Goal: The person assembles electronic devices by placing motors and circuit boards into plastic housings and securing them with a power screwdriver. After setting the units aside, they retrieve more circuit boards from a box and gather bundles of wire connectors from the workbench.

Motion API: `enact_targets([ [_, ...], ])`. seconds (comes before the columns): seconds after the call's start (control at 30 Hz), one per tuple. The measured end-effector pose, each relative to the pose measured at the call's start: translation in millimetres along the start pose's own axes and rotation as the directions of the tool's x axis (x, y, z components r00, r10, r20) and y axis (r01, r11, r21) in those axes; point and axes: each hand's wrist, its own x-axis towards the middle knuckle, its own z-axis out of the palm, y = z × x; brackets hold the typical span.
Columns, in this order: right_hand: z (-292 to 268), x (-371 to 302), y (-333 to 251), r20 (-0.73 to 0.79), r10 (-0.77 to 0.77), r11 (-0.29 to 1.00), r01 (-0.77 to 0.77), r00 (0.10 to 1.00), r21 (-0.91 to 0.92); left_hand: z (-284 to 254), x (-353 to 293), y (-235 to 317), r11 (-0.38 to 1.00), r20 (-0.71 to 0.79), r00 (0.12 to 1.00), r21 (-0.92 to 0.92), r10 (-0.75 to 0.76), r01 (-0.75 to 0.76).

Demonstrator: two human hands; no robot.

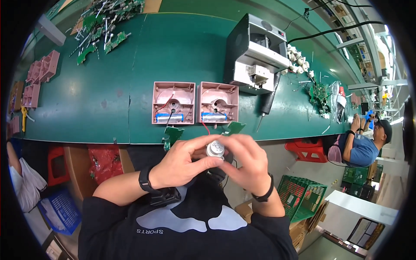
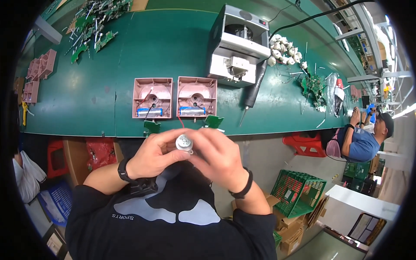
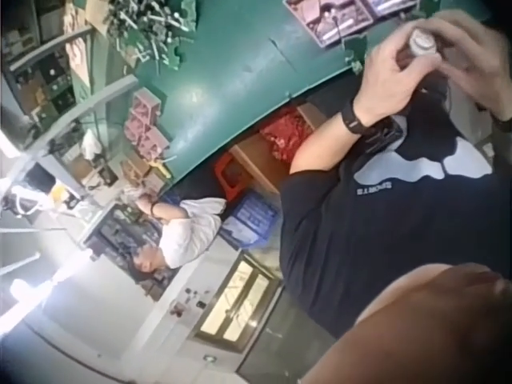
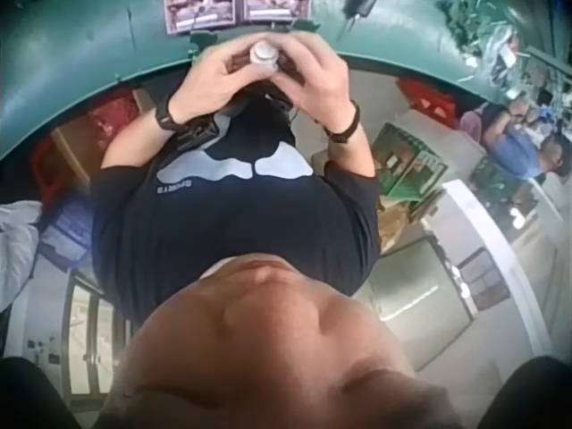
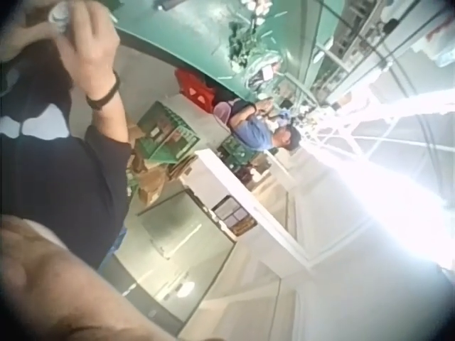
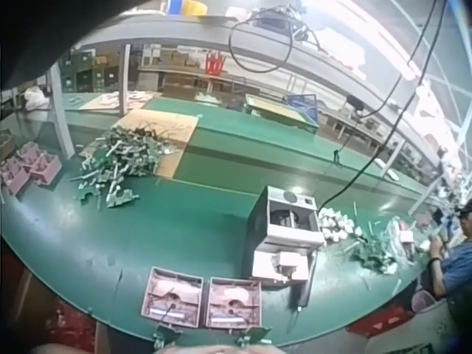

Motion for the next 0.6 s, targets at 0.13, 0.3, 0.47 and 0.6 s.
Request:
enact_targets([
  [0.13,4,-12,1,0.070,0.255,0.874,-0.261,0.964,0.409,-2,-6,-8,0.996,-0.032,0.996,-0.012,0.086,-0.086],
  [0.3,5,-13,2,0.003,0.088,0.994,-0.088,0.996,0.063,-10,-12,-9,0.862,0.041,0.982,0.472,0.187,-0.184],
  [0.47,0,-27,0,0.067,0.151,0.975,-0.160,0.986,0.155,-1,-11,-18,0.640,0.163,0.939,0.696,0.302,-0.326],
  [0.6,-9,-38,-4,0.059,0.177,0.983,-0.180,0.982,0.038,12,-3,-26,0.639,0.166,0.928,0.684,0.334,-0.352],
])
